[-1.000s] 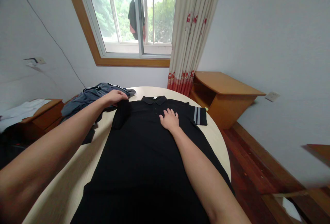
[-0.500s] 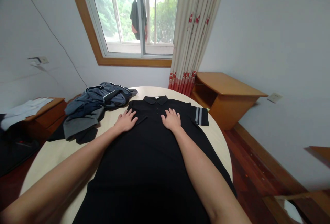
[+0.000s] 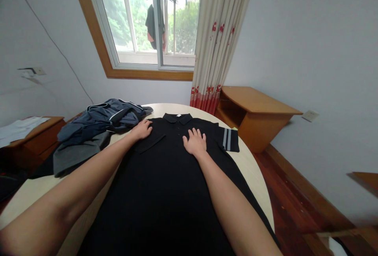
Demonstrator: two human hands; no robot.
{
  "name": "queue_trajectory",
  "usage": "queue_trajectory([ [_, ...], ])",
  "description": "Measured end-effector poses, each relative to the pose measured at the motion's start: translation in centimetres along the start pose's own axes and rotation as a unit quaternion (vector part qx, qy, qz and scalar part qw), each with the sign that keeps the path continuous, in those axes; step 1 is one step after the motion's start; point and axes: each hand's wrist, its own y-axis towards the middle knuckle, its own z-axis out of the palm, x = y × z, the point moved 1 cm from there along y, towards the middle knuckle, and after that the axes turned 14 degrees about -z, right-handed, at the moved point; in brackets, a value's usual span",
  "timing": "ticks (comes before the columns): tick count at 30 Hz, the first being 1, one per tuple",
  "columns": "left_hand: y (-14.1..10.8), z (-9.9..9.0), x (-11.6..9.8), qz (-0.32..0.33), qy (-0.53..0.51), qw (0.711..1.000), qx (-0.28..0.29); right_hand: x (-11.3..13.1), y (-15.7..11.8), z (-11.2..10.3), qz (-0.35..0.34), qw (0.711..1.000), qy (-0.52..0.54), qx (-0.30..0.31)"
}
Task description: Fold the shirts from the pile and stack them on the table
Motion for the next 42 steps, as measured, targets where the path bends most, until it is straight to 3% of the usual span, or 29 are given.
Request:
queue_trajectory([
  [5, 3.1, 0.1, 1.0, 0.017, -0.019, 1.0, 0.011, -0.5, 1.4, -0.4, 0.01, 0.999, -0.009, 0.046],
  [9, 4.5, -0.3, 1.8, 0.015, -0.037, 0.999, 0.005, -0.8, 1.8, -0.4, 0.02, 0.999, -0.01, 0.028],
  [13, 5.3, -0.6, 2.1, -0.055, -0.095, 0.994, -0.028, -0.8, 1.4, -0.3, 0.014, 1.0, 0.0, 0.004],
  [18, 6.3, -0.8, 1.2, -0.149, -0.169, 0.974, -0.011, -0.9, 1.4, -0.3, 0.015, 1.0, 0.008, -0.006],
  [27, 7.1, -1.1, 0.9, -0.157, -0.2, 0.966, -0.043, -0.8, 1.4, -0.3, 0.013, 1.0, 0.014, -0.006],
  [31, 6.1, -1.1, 0.9, -0.118, -0.19, 0.972, -0.075, -0.8, 1.4, -0.3, 0.011, 1.0, 0.013, -0.01],
  [35, 2.9, -1.3, -0.3, -0.038, -0.088, 0.991, -0.093, -0.9, 1.5, -0.2, 0.011, 1.0, 0.014, -0.012],
  [38, -0.2, -0.6, -1.4, -0.001, 0.002, 0.998, -0.058, -1.0, 1.5, -0.2, 0.009, 1.0, 0.015, -0.013],
  [42, -2.6, 0.8, -1.7, -0.018, 0.037, 0.999, 0.023, -1.1, 1.5, -0.2, 0.008, 1.0, 0.018, -0.012],
])
